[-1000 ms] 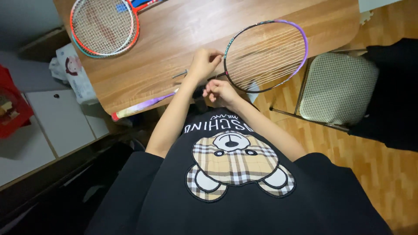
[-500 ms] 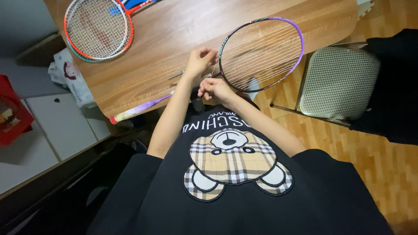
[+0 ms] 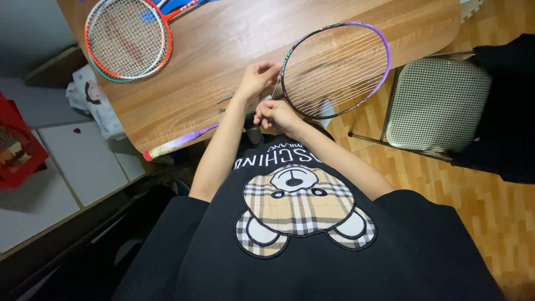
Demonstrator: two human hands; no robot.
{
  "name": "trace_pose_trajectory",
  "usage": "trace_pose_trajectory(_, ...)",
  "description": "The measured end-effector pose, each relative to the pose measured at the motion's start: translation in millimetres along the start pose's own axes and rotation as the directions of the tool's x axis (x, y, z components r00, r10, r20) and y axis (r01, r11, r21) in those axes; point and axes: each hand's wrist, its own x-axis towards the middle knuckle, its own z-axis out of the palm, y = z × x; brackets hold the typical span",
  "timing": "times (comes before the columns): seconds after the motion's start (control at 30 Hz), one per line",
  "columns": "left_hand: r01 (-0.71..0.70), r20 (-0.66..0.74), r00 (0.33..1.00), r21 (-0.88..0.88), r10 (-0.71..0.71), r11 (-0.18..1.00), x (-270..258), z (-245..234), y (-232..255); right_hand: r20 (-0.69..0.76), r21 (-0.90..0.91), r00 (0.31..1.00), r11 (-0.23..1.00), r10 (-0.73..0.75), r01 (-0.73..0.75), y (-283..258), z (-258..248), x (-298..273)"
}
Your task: The recorder is stringing a badminton racket using manual tensioning and a clamp at a table.
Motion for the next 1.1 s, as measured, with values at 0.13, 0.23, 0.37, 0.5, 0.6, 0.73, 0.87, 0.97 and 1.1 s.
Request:
trace_pose_trajectory(0.13, 0.01, -0.009, 1.0, 0.051, -0.009, 0.999, -14.0, 9.3, 25.1, -0.055, -0.067, 0.998, 0.997, 0.043, -0.046, -9.3, 6.9, -3.3)
trace_pose_trajectory(0.23, 0.08, -0.085, 0.994, 0.221, -0.062, 0.972, -32.9, 21.8, 53.0, -0.05, -0.107, 0.998, 0.994, 0.024, -0.029, -6.4, 5.3, -1.3)
trace_pose_trajectory(0.37, 0.085, -0.024, 0.996, 0.175, -0.082, 0.981, -19.3, 10.6, 35.7, -0.029, -0.057, 0.999, 0.998, 0.019, -0.02, -8.1, 5.8, -1.7)
trace_pose_trajectory(0.5, 0.069, 0.046, 0.997, 0.019, -0.069, 0.997, -6.3, 1.5, 15.3, -0.043, -0.019, 0.998, 0.999, 0.048, -0.049, -10.9, 7.8, -3.3)
trace_pose_trajectory(0.6, 0.062, 0.025, 0.997, 0.13, -0.066, 0.99, -7.2, 1.7, 21.2, -0.042, -0.086, 0.999, 0.996, 0.031, -0.035, -10.5, 6.7, -4.1)
trace_pose_trajectory(0.73, 0.025, -0.044, 0.999, 0.248, -0.015, 0.968, -9.9, 10.1, 32.0, -0.047, -0.1, 0.999, 0.995, 0.013, -0.018, -6.5, 5.0, -3.1)
trace_pose_trajectory(0.87, -0.04, -0.009, 0.999, 0.261, 0.044, 0.965, -11.2, 16.3, 45.8, -0.053, -0.144, 0.998, 0.989, 0.02, -0.028, -11.1, 8.0, -4.4)
trace_pose_trajectory(0.97, -0.15, 0.044, 0.988, 0.47, 0.147, 0.87, -38.8, 40.3, 97.1, -0.038, -0.123, 0.999, 0.992, 0.022, -0.027, -1.2, 1.1, 3.8)
trace_pose_trajectory(1.1, -0.478, 0.388, 0.852, 0.851, 0.351, 0.22, -28.8, 57.6, 114.5, -0.051, -0.091, 0.998, 0.995, 0.036, -0.041, 7.6, -4.6, 11.1)
